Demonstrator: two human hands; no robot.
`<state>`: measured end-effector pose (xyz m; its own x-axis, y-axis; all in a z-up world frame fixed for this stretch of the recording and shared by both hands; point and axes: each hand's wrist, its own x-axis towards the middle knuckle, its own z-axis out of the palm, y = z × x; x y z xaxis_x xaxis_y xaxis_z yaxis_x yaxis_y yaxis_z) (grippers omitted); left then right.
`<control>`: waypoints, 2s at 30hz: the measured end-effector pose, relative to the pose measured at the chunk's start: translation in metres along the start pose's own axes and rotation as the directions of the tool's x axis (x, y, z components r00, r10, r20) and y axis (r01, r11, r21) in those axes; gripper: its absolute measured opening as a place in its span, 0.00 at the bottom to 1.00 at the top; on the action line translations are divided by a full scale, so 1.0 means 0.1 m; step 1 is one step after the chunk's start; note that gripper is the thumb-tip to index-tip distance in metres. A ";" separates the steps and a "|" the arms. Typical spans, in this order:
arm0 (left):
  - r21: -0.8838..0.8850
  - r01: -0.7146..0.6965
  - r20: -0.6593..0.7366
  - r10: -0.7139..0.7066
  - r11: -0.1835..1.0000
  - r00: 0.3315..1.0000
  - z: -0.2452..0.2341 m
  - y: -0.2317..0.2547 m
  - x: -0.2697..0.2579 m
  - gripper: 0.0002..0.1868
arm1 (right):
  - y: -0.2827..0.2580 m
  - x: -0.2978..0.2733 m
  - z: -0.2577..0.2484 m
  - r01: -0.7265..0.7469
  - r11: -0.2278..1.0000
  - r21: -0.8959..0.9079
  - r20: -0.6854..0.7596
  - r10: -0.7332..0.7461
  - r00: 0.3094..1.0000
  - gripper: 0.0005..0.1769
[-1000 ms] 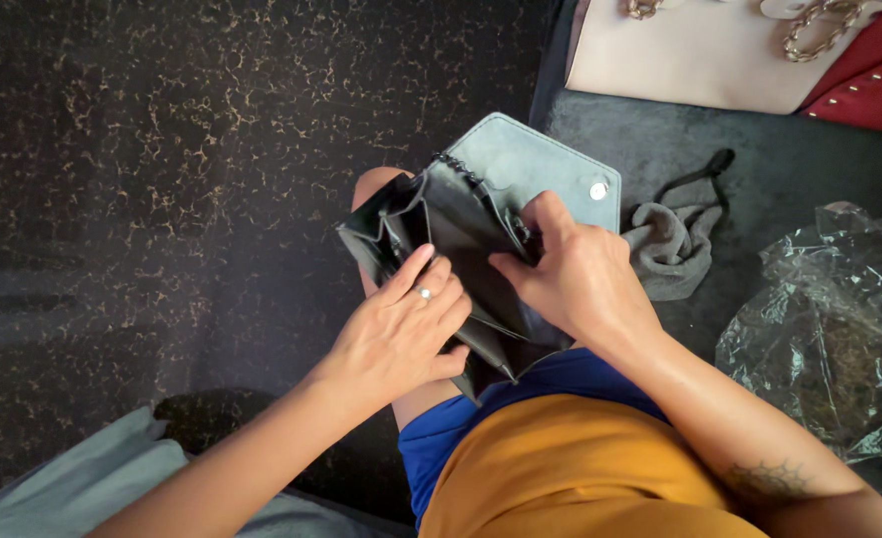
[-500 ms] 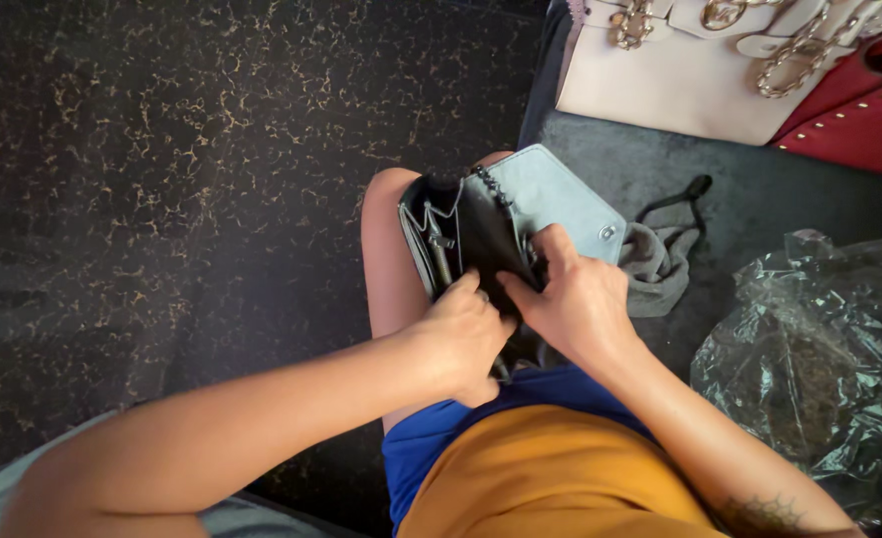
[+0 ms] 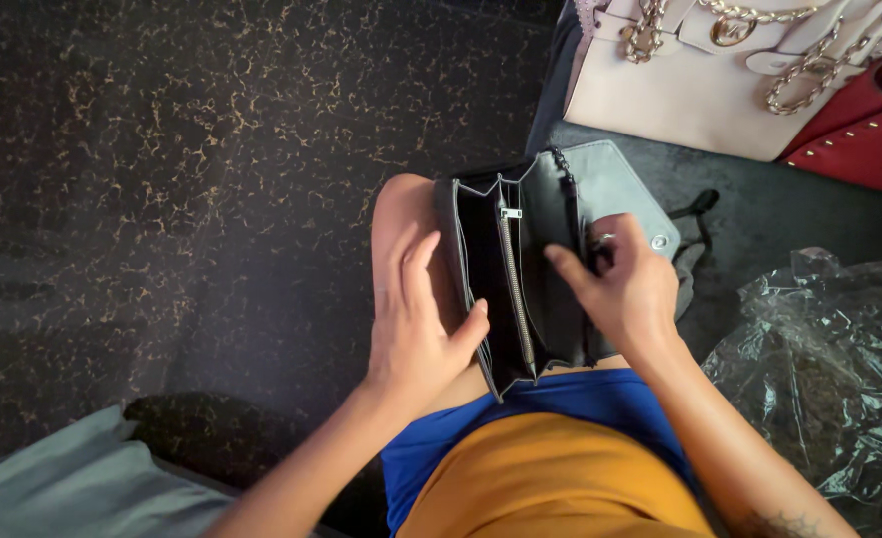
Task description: The person sits with a black quilted purse on their lap and uses a needle and thread to sew a small tear on the exterior. They open the purse to inspect the interior compartments and continue stitching the damaged area before closing the purse.
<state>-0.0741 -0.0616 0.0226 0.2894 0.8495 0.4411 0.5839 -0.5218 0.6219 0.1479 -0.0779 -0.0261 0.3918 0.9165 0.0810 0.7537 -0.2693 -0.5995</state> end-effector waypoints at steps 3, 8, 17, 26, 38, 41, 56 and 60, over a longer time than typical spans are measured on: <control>0.000 0.802 0.423 -0.727 0.597 0.540 0.14 -0.03 -0.08 0.35 | -0.14 -0.21 -0.02 -0.010 0.967 0.254 -0.181 0.058 0.982 0.24; -0.478 0.634 0.364 -0.520 0.608 0.773 0.25 -0.09 -0.20 0.28 | -0.52 -0.42 0.09 0.249 0.946 0.206 0.034 -0.262 0.965 0.15; -0.230 0.609 0.509 -0.439 0.759 0.740 0.10 -0.13 -0.15 0.38 | -0.58 -0.29 0.10 0.097 0.990 0.101 0.263 -0.121 0.957 0.16; 0.049 0.279 0.106 -0.283 0.959 0.953 0.22 -0.02 -0.12 0.44 | -0.37 -0.27 0.23 0.211 0.977 0.039 0.111 -0.214 0.971 0.13; -0.041 0.504 0.179 -0.490 0.863 0.853 0.05 -0.15 -0.11 0.36 | -0.20 -0.16 0.27 0.157 0.986 0.053 0.182 -0.165 0.969 0.13; -0.112 0.411 0.211 -0.382 0.905 0.900 0.07 -0.20 -0.18 0.35 | -0.11 -0.14 0.25 0.114 0.987 0.115 0.197 -0.135 0.971 0.13; -0.061 0.379 0.189 -0.363 0.923 0.913 0.80 -0.19 -0.32 0.60 | 0.28 0.02 0.09 -0.321 0.700 0.638 0.400 0.054 0.915 0.10; -0.174 0.413 0.212 -0.376 0.894 0.902 0.79 -0.19 -0.29 0.66 | 0.19 0.01 0.08 -0.154 0.746 0.648 0.314 -0.077 0.946 0.09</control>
<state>-0.0337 -0.0705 -0.0534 0.2022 0.9790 0.0272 0.5095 -0.1289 0.8508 0.1584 -0.0800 -0.0438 0.1471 0.9809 -0.1273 0.1598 -0.1506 -0.9756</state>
